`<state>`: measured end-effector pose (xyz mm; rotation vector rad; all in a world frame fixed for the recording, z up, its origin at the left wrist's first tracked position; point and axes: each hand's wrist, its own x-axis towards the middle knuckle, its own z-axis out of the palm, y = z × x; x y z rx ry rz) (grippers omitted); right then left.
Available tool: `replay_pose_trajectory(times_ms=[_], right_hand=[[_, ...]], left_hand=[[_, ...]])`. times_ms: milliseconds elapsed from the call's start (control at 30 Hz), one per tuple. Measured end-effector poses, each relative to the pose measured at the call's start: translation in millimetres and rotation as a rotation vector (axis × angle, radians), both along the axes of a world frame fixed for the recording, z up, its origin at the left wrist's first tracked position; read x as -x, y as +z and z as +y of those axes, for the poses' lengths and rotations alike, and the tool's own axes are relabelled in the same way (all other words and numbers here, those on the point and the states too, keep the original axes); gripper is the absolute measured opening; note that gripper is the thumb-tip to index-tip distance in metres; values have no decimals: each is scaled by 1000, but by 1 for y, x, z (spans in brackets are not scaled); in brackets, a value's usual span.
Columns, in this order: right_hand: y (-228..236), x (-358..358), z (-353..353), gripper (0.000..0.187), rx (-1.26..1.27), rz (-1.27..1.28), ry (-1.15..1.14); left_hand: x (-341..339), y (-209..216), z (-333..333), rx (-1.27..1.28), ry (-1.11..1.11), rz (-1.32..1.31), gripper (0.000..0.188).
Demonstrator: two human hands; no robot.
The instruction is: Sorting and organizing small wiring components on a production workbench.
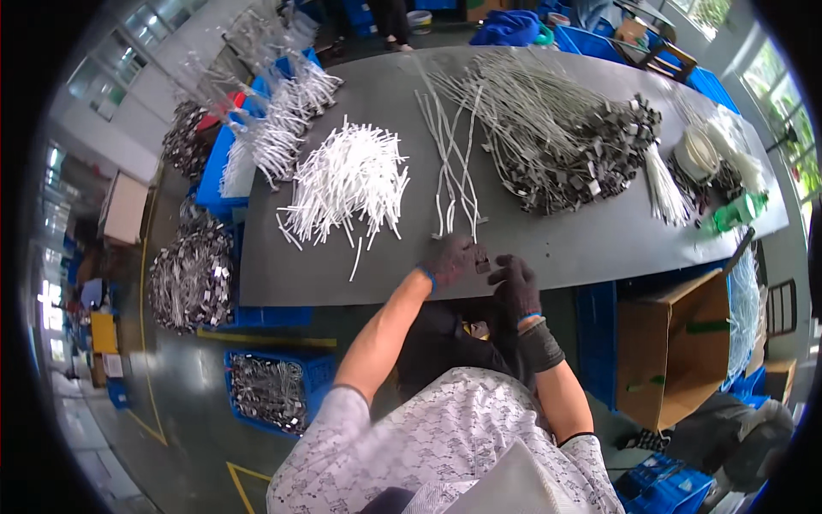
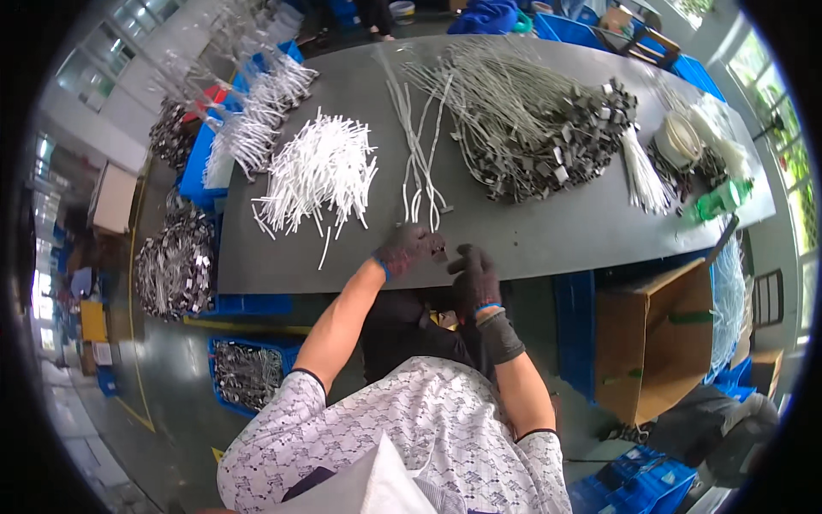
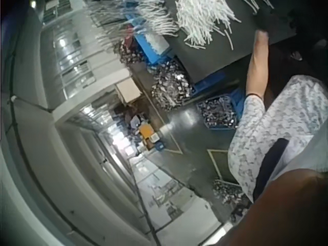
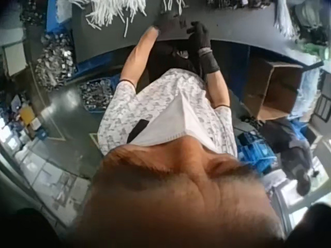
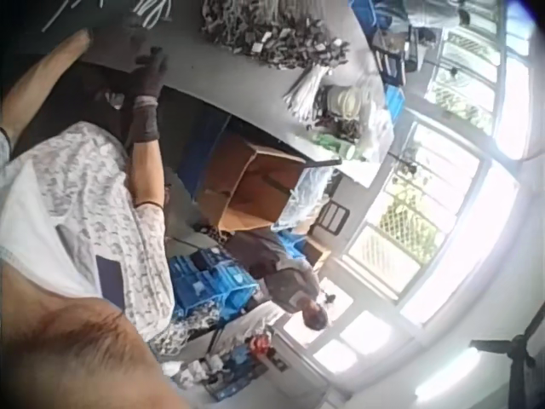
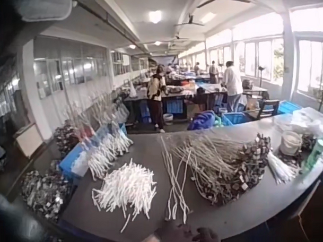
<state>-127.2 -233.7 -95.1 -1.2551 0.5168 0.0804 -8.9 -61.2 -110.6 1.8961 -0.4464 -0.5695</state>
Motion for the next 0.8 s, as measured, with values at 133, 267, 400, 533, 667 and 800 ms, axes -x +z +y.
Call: replay_pose_trajectory(times_ms=[133,267,400,533,667,800], right_hand=[[-25,-7,-31,26,200,39,-58],[-34,-23,-72,27,346,-17,-211],[-18,-59,-108,41,1074,-156,-260],[-4,-98,-124,74,1328,116,-32],[-45,-113,-152,71,1290,-3,-137],[-31,-103,-147,47,1304,-106,-231]], left_hand=[[-78,-34,34,-261,-129,-186,47],[-86,17,37,-545,-195,-297,42],[-66,-1,45,-442,297,-205,38],[-29,-43,109,-672,658,-363,35],[-3,-85,177,-956,773,-470,32],[16,-79,210,-1034,698,-287,29]])
